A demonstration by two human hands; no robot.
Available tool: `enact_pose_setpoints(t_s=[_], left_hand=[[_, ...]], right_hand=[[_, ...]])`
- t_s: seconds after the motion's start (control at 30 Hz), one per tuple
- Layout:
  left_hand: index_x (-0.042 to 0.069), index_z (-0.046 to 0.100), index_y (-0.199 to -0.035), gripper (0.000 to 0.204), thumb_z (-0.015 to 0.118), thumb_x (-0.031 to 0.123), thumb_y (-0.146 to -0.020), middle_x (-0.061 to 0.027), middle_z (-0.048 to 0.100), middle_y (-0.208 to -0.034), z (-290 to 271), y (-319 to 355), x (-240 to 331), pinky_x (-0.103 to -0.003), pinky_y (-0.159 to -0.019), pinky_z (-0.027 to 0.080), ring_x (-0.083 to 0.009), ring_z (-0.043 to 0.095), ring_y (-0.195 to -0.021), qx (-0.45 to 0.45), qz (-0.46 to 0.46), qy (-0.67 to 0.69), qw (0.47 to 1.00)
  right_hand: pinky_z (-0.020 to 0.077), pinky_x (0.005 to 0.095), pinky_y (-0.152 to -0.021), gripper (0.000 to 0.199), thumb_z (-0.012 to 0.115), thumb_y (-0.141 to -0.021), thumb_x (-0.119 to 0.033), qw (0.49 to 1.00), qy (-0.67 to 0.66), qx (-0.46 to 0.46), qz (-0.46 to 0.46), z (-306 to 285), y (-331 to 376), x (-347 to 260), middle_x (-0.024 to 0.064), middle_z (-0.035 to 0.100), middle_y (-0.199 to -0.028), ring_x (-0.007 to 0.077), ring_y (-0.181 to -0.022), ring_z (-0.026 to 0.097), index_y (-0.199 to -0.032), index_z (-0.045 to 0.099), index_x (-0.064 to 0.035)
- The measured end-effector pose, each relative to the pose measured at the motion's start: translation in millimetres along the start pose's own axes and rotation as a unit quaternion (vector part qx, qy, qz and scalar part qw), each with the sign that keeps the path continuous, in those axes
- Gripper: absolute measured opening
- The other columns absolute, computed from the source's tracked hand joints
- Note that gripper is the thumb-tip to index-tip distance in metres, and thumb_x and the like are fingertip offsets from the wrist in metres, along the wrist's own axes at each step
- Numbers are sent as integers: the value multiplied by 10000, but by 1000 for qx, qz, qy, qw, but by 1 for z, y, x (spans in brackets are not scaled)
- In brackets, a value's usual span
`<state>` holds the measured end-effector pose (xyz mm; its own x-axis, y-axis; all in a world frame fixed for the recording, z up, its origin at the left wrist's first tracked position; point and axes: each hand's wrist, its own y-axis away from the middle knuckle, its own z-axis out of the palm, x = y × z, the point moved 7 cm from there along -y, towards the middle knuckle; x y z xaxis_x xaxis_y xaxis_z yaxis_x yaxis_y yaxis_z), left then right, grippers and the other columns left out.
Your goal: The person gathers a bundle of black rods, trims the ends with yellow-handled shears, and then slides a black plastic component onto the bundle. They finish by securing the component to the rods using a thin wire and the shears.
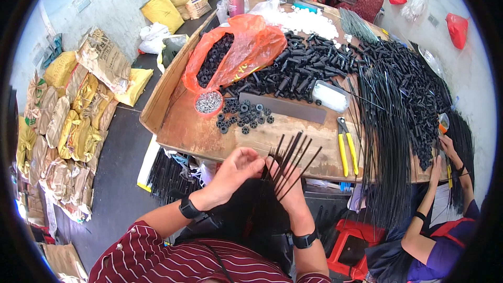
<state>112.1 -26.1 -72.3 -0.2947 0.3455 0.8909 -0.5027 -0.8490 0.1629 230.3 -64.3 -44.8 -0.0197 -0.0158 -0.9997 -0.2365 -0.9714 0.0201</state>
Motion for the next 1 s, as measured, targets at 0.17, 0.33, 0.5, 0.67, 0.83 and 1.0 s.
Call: enact_pose_setpoints(t_s=[0.17, 0.33, 0.5, 0.67, 0.83, 1.0], left_hand=[[10, 487, -1231, 362, 545, 254, -970, -19, 601, -1056, 19, 11, -14, -260, -852, 474, -86, 581, -929, -86, -72, 3, 994], [-1, 558, -1148, 294, 461, 237, -1006, -49, 651, -977, 0, 20, -36, -282, -836, 500, -118, 622, -903, -188, -38, -15, 981], [-4, 554, -1102, 289, 480, 255, -996, -54, 623, -912, 28, 16, -28, -304, -807, 523, -156, 639, -837, -180, -39, 31, 982], [-15, 550, -1066, 271, 492, 239, -992, -59, 608, -909, 8, 19, -30, -318, -815, 530, -162, 636, -836, -158, -46, 42, 985], [-5, 553, -1041, 243, 500, 225, -989, -51, 602, -903, 21, 15, -39, -316, -815, 535, -143, 620, -813, -169, -77, 48, 981], [7, 557, -1009, 220, 497, 218, -991, -39, 595, -869, 15, 15, -40, -309, -791, 536, -123, 602, -806, -156, -99, 40, 982]], right_hand=[[416, 198, -491, 253, 583, -941, -282, 990, 48, -86, 100, -12, 0, 6, -18, 596, -738, 53, -592, 535, -976, 651, -40], [440, 209, -479, 245, 601, -932, -260, 969, 17, -185, 160, 20, -7, 1, 3, 628, -775, 64, -583, 561, -1028, 647, -39], [512, 255, -615, 219, 568, -932, -131, 932, 164, -323, -20, -22, -9, -39, 21, 646, -803, 108, -698, 621, -1121, 616, -31], [506, 309, -678, 138, 588, -846, -67, 899, 428, -71, -52, -44, -84, -73, 88, 669, -793, 163, -719, 641, -942, 671, -11], [495, 373, -784, 262, 564, -771, 32, 770, 531, -42, -352, -25, -153, -77, 100, 648, -1027, 322, -890, 603, -1014, 649, -21], [499, 367, -793, 288, 590, -705, 40, 670, 642, -85, -362, -4, -190, -53, 50, 619, -996, 281, -906, 557, -966, 651, -65]])
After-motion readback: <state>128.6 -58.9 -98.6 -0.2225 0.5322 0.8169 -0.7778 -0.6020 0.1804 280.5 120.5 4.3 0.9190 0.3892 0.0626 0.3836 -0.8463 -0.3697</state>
